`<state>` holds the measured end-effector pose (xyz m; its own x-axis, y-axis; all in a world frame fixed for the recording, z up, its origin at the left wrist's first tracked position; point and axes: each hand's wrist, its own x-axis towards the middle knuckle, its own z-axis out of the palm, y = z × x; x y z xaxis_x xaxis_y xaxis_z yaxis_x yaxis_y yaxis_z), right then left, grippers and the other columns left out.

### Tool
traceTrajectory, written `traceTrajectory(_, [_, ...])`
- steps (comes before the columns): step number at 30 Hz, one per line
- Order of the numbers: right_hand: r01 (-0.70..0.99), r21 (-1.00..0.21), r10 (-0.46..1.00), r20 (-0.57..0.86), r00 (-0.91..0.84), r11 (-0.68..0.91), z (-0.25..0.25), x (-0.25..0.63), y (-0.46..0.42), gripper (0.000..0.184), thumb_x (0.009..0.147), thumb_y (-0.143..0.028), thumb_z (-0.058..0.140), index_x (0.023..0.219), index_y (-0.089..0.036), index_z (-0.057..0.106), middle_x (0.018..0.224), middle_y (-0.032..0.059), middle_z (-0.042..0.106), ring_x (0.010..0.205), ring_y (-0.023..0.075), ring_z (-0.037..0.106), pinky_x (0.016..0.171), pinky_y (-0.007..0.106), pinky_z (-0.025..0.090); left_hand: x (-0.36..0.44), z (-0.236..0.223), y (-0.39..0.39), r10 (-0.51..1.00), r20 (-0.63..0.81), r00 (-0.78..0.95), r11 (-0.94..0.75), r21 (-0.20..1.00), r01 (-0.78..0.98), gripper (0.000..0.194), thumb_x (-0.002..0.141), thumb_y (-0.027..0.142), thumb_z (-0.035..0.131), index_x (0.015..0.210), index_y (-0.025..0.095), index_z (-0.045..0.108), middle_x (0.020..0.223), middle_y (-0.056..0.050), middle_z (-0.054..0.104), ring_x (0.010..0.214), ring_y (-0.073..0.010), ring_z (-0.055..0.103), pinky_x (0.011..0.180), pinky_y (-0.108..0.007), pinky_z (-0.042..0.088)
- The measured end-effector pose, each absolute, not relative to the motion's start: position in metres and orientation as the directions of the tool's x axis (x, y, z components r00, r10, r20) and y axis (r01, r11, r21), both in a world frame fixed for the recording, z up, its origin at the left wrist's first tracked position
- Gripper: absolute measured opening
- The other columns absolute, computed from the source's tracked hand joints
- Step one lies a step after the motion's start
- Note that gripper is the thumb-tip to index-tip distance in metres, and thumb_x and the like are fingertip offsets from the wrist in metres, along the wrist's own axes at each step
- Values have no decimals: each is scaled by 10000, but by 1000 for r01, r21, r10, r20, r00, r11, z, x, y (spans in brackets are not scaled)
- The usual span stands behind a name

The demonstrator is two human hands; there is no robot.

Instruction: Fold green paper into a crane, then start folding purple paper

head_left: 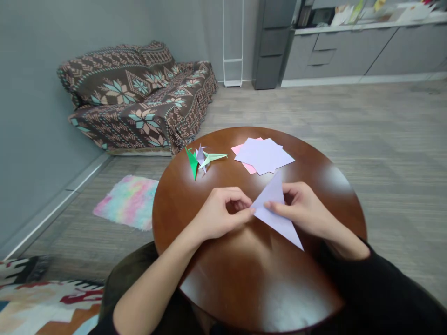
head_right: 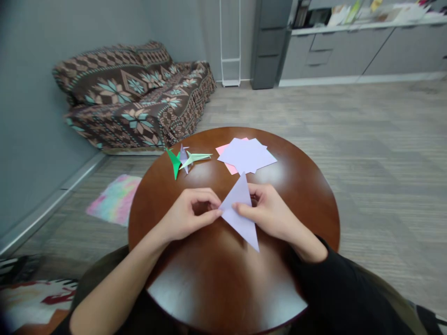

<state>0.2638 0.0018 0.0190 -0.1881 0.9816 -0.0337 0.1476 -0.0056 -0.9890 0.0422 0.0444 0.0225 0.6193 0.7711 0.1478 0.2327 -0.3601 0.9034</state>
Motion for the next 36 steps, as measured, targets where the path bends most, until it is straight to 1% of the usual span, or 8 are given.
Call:
traceTrajectory(8, [174,-984,970,3,-243,46,17,259,1,159,767,-245,767,686,-150,668,702,-1,614,595,114,496,521,236,369,44,22,41,760,227,609,-400,902,164,122,839,193,699,728,147,716,760,-42,673,683,-134,590,657,-255,457])
traceTrajectory(14, [155,-988,979,-38,-202,-6,17,251,-3,120,753,-243,734,732,-137,682,695,3,621,606,125,518,534,241,389,48,21,36,754,250,608,-428,889,165,94,799,135,693,706,149,688,734,-28,649,678,-130,573,647,-254,447])
traceTrajectory(20, [213,-977,966,-66,-252,-11,18,251,-3,57,747,-181,697,729,-150,652,661,-31,553,578,104,456,502,236,326,48,20,36,764,222,605,-398,901,171,102,788,150,691,687,156,674,723,-19,632,677,-130,565,643,-252,435])
traceTrajectory(23, [180,-983,960,-76,-268,-28,18,253,-2,11,737,-151,682,747,-154,686,676,-22,607,604,126,520,536,245,380,46,20,38,780,200,593,-369,912,178,109,785,161,695,678,153,674,719,-19,625,667,-126,553,633,-250,424])
traceTrajectory(28, [171,-985,953,-55,-298,-3,17,266,2,75,721,-114,674,731,-180,710,735,10,700,710,194,634,671,300,499,41,22,43,814,151,561,-308,931,197,116,770,199,718,671,148,683,711,-18,628,649,-122,537,610,-244,406])
traceTrajectory(32, [234,-971,984,3,-177,45,14,280,10,79,747,-136,688,685,-184,674,704,3,668,687,169,608,662,286,487,40,20,48,865,95,492,-177,976,123,160,756,244,749,670,143,660,661,4,599,614,-105,504,587,-234,385])
traceTrajectory(34, [195,-977,996,77,-41,83,14,282,13,42,785,-198,722,755,-183,697,785,22,695,747,173,633,710,291,511,41,17,50,907,73,416,-83,997,6,194,765,275,766,687,143,646,636,21,567,587,-86,471,563,-219,362])
traceTrajectory(36, [109,-987,992,121,16,119,15,278,13,163,795,-252,776,935,-196,715,941,49,727,874,195,671,807,314,543,42,15,51,936,31,350,23,988,-151,220,777,294,777,706,148,629,611,43,513,556,-65,422,525,-200,327])
